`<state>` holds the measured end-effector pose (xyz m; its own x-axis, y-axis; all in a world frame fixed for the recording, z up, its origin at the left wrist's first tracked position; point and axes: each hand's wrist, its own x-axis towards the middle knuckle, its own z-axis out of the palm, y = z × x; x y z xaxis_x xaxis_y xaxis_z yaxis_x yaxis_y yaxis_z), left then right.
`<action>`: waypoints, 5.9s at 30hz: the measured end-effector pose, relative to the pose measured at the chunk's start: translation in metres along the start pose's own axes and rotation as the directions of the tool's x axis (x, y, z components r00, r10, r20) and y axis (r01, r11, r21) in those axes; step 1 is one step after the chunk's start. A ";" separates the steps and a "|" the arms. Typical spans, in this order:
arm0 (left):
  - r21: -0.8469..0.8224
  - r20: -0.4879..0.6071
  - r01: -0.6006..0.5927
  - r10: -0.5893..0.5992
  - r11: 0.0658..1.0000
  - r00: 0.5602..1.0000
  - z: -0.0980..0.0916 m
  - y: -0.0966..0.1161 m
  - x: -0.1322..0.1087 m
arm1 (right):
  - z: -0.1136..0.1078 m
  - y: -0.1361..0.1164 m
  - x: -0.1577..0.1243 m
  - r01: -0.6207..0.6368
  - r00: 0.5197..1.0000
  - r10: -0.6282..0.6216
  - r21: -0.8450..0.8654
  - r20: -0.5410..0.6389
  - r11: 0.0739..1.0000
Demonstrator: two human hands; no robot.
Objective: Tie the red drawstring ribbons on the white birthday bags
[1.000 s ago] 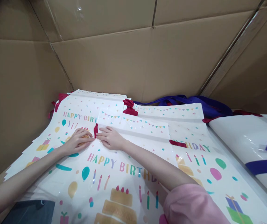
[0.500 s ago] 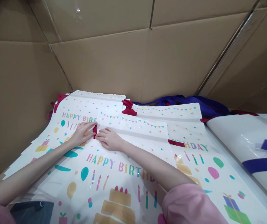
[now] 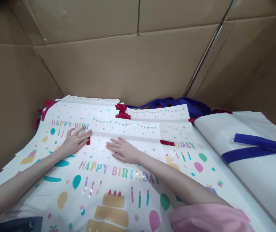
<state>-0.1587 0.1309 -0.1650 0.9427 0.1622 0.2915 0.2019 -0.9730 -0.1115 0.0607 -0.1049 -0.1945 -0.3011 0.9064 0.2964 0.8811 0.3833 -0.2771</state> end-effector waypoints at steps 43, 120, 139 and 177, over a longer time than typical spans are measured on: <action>-0.039 0.018 0.033 -0.032 0.999 0.999 -0.007 -0.005 0.006 | -0.113 0.135 -0.193 -0.792 0.565 0.758 0.470 0.326 0.389; 0.123 -0.316 -0.530 0.539 0.839 0.781 -0.017 0.057 0.114 | -0.077 0.049 -0.065 -0.156 0.898 -0.174 -0.663 -0.404 0.732; -0.118 0.268 -0.207 0.232 0.971 0.935 -0.051 -0.015 0.131 | -0.132 0.103 -0.087 -0.573 0.818 0.553 -0.301 -0.158 0.762; 0.095 0.161 0.117 -0.131 0.989 0.978 -0.170 0.009 0.153 | -0.249 0.045 -0.062 -0.649 0.744 0.603 -0.524 -0.287 0.552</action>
<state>-0.0572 0.1192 0.0399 0.9385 0.3123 0.1470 0.3346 -0.9276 -0.1660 0.2102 -0.1879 0.0023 0.4119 0.8547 0.3159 0.8726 -0.4699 0.1336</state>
